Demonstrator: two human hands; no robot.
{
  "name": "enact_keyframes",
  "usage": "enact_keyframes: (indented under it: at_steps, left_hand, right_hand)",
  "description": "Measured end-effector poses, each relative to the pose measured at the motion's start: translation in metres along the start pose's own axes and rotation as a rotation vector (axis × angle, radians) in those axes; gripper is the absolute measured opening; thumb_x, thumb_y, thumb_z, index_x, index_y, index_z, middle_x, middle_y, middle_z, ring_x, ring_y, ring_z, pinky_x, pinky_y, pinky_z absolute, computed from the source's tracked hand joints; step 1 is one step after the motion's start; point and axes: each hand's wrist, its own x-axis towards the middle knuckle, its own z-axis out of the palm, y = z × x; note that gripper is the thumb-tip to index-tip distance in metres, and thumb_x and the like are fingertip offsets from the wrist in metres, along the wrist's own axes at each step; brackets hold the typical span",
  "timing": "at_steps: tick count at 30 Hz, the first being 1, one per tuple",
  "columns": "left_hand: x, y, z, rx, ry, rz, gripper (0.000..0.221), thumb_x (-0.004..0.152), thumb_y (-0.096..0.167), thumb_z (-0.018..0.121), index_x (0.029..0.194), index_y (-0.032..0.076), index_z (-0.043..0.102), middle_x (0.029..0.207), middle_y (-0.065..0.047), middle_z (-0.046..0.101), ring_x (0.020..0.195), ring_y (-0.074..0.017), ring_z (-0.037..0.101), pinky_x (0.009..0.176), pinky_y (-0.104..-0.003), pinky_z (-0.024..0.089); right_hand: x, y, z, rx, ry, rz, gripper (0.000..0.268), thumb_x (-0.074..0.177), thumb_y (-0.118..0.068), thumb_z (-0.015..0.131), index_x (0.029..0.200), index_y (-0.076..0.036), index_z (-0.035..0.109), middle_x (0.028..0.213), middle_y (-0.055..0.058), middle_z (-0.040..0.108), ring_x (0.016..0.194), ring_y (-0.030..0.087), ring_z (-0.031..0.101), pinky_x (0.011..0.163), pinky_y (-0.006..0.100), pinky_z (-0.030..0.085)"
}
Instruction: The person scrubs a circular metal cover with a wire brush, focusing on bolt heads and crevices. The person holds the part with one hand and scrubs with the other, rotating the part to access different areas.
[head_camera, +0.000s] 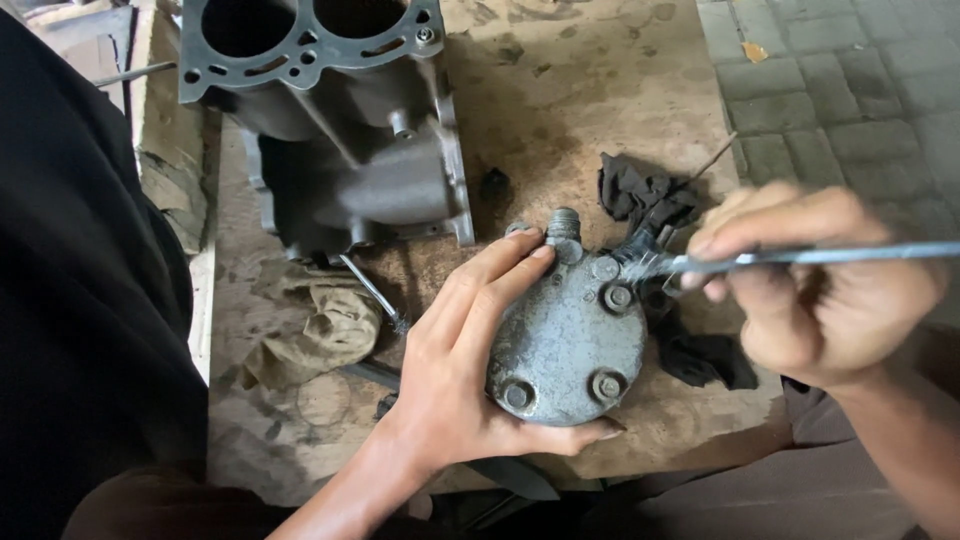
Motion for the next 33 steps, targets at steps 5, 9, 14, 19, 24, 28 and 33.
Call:
enact_keyframes:
  at_steps: [5, 9, 14, 19, 24, 28, 33]
  left_hand:
    - [-0.001, -0.001, 0.000, -0.005, -0.001, 0.005, 0.102, 0.070, 0.064, 0.081, 0.142, 0.000, 0.049, 0.147, -0.022, 0.058, 0.140, -0.0347, 0.061, 0.124, -0.048, 0.050]
    - [-0.003, -0.002, 0.001, -0.003, -0.008, -0.004, 0.102, 0.070, 0.065, 0.082, 0.143, 0.002, 0.049, 0.148, -0.022, 0.058, 0.141, -0.0335, 0.061, 0.125, -0.047, 0.049]
    - [-0.002, -0.002, 0.001, -0.002, 0.011, 0.012, 0.101, 0.070, 0.065, 0.082, 0.142, 0.001, 0.049, 0.146, -0.023, 0.058, 0.139, -0.0347, 0.062, 0.123, -0.048, 0.051]
    - [-0.003, -0.003, 0.001, 0.002, -0.012, -0.005, 0.101, 0.071, 0.065, 0.081, 0.144, 0.003, 0.048, 0.147, -0.022, 0.058, 0.141, -0.0335, 0.061, 0.123, -0.048, 0.051]
    - [-0.003, -0.005, 0.001, 0.004, -0.003, 0.002, 0.100, 0.071, 0.066, 0.079, 0.143, 0.002, 0.049, 0.146, -0.022, 0.058, 0.139, -0.0337, 0.063, 0.122, -0.047, 0.052]
    - [-0.002, -0.004, 0.001, 0.008, 0.010, 0.019, 0.100, 0.070, 0.067, 0.079, 0.140, 0.000, 0.051, 0.144, -0.024, 0.059, 0.137, -0.0355, 0.064, 0.122, -0.048, 0.052]
    - [-0.002, -0.005, 0.002, -0.008, 0.005, 0.011, 0.101, 0.070, 0.066, 0.079, 0.141, 0.000, 0.050, 0.145, -0.025, 0.059, 0.138, -0.0358, 0.063, 0.122, -0.048, 0.051]
  right_hand:
    - [0.026, -0.027, 0.011, 0.151, -0.212, 0.015, 0.011, 0.084, -0.006, 0.061, 0.083, 0.003, 0.067, 0.075, 0.014, 0.072, 0.057, 0.018, 0.072, 0.052, 0.025, 0.059]
    - [0.021, -0.010, -0.001, -0.029, -0.268, -0.223, 0.018, 0.090, -0.020, 0.061, 0.084, -0.004, 0.068, 0.070, 0.009, 0.072, 0.049, 0.012, 0.065, 0.042, 0.026, 0.049]
    - [0.036, -0.030, -0.007, -0.010, -0.379, -0.283, 0.023, 0.092, -0.023, 0.057, 0.093, -0.002, 0.066, 0.079, 0.010, 0.071, 0.063, 0.016, 0.069, 0.055, 0.029, 0.056]
    - [0.040, -0.030, -0.002, -0.071, -0.419, -0.330, 0.035, 0.093, -0.027, 0.051, 0.085, 0.001, 0.069, 0.075, 0.012, 0.070, 0.061, 0.022, 0.069, 0.055, 0.033, 0.061]
    - [0.036, -0.037, 0.010, 0.004, -0.381, -0.300, 0.032, 0.093, -0.023, 0.050, 0.084, 0.002, 0.068, 0.074, 0.016, 0.069, 0.060, 0.024, 0.067, 0.052, 0.032, 0.055]
    - [0.041, -0.035, -0.008, -0.090, -0.458, -0.351, 0.037, 0.093, -0.028, 0.047, 0.085, 0.002, 0.067, 0.076, 0.015, 0.068, 0.056, 0.023, 0.060, 0.049, 0.034, 0.051]
    - [0.029, -0.028, 0.007, 0.002, -0.342, -0.334, 0.036, 0.095, -0.027, 0.049, 0.081, -0.001, 0.069, 0.070, 0.012, 0.070, 0.055, 0.020, 0.067, 0.046, 0.031, 0.052]
